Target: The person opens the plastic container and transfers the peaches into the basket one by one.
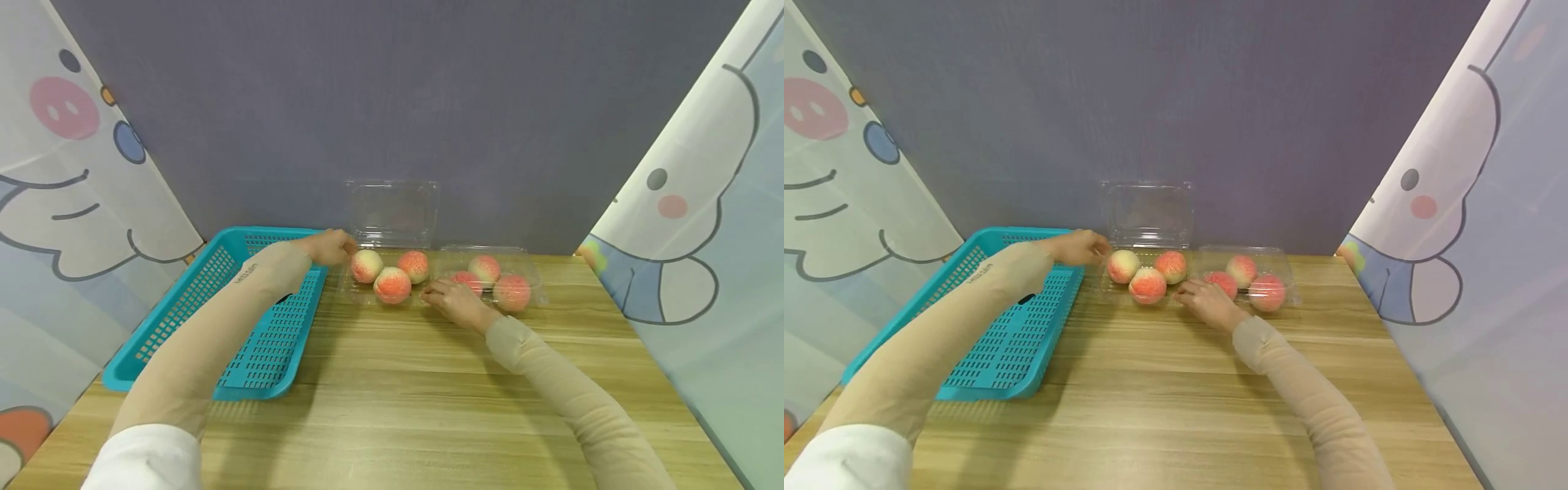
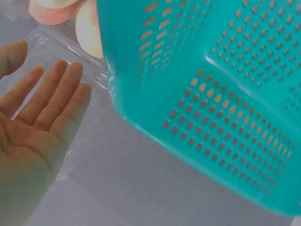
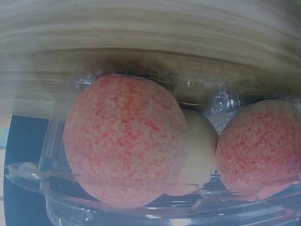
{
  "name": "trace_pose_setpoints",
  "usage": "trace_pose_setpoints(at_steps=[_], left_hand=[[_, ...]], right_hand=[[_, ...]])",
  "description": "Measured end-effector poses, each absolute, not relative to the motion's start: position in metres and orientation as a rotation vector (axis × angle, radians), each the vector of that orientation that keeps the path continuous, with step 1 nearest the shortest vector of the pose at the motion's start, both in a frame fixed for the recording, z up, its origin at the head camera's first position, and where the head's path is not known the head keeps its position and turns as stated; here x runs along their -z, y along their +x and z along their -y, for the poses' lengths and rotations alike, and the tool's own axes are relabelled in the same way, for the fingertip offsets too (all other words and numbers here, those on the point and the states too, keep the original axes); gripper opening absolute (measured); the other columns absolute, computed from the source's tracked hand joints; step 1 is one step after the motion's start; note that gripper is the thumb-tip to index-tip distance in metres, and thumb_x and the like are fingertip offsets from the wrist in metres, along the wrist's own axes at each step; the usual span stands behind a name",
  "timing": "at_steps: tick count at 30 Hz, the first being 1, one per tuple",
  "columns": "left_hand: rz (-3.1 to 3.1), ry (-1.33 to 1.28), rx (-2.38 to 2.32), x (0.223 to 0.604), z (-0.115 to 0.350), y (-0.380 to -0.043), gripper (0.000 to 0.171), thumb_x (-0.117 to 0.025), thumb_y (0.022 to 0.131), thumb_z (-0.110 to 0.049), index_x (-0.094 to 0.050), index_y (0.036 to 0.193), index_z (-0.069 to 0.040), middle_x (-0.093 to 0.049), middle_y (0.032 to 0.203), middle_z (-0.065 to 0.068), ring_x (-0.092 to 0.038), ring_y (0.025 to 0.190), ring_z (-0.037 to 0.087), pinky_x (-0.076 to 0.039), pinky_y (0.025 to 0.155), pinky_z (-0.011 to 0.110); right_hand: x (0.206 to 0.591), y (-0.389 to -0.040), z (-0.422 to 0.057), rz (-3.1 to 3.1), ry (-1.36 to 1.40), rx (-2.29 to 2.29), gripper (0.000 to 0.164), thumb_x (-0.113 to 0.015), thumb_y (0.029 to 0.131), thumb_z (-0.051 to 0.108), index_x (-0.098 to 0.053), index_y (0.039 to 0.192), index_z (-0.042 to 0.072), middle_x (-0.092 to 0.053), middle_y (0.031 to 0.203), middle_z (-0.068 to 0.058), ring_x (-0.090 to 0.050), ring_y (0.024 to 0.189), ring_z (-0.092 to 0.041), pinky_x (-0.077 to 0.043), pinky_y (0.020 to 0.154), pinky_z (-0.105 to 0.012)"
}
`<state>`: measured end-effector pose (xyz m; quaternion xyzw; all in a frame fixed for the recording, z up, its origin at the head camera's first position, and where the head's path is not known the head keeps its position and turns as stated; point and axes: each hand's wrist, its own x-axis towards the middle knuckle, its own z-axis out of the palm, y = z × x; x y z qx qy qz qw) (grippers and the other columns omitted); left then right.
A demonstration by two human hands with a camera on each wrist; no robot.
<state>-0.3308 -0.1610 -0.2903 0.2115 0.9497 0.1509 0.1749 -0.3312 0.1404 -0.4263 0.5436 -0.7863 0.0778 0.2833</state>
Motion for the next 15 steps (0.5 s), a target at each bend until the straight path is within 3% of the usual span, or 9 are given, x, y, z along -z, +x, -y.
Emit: trace_pose_setpoints(at_steps=[5, 9, 15], left_hand=[[-2.735, 0.703, -0.117, 0.291, 0.140, -0.349, 0.049, -0.059, 0.084, -0.006, -0.048, 0.131, -0.002, -0.053, 0.128, 0.017, -0.049, 0.118, 0.034, -0.043, 0.098, 0.044], [-2.692, 0.747, 0.165, 0.305, 0.120, -0.364, 0.058, -0.064, 0.078, -0.002, -0.047, 0.133, -0.007, -0.048, 0.135, 0.012, -0.043, 0.125, 0.032, -0.039, 0.103, 0.043], [-2.625, 0.872, 0.617, 0.324, 0.099, -0.380, 0.070, -0.074, 0.070, -0.014, -0.046, 0.135, -0.018, -0.045, 0.137, 0.008, -0.042, 0.126, 0.027, -0.040, 0.102, 0.040]], right_hand=[[0.426, -0.332, -0.143, 2.119, 1.454, -0.206, 0.018, -0.072, 0.074, 0.006, -0.070, 0.093, 0.006, -0.064, 0.095, -0.004, -0.062, 0.090, -0.019, -0.055, 0.069, -0.024], [0.426, -0.331, -0.145, 2.121, 1.450, -0.189, 0.019, -0.072, 0.075, 0.006, -0.070, 0.093, 0.006, -0.064, 0.095, -0.004, -0.062, 0.090, -0.018, -0.055, 0.072, -0.024], [0.426, -0.331, -0.141, 2.091, 1.448, -0.202, 0.017, -0.070, 0.077, 0.008, -0.070, 0.093, 0.007, -0.065, 0.095, -0.004, -0.062, 0.090, -0.018, -0.055, 0.073, -0.025]])
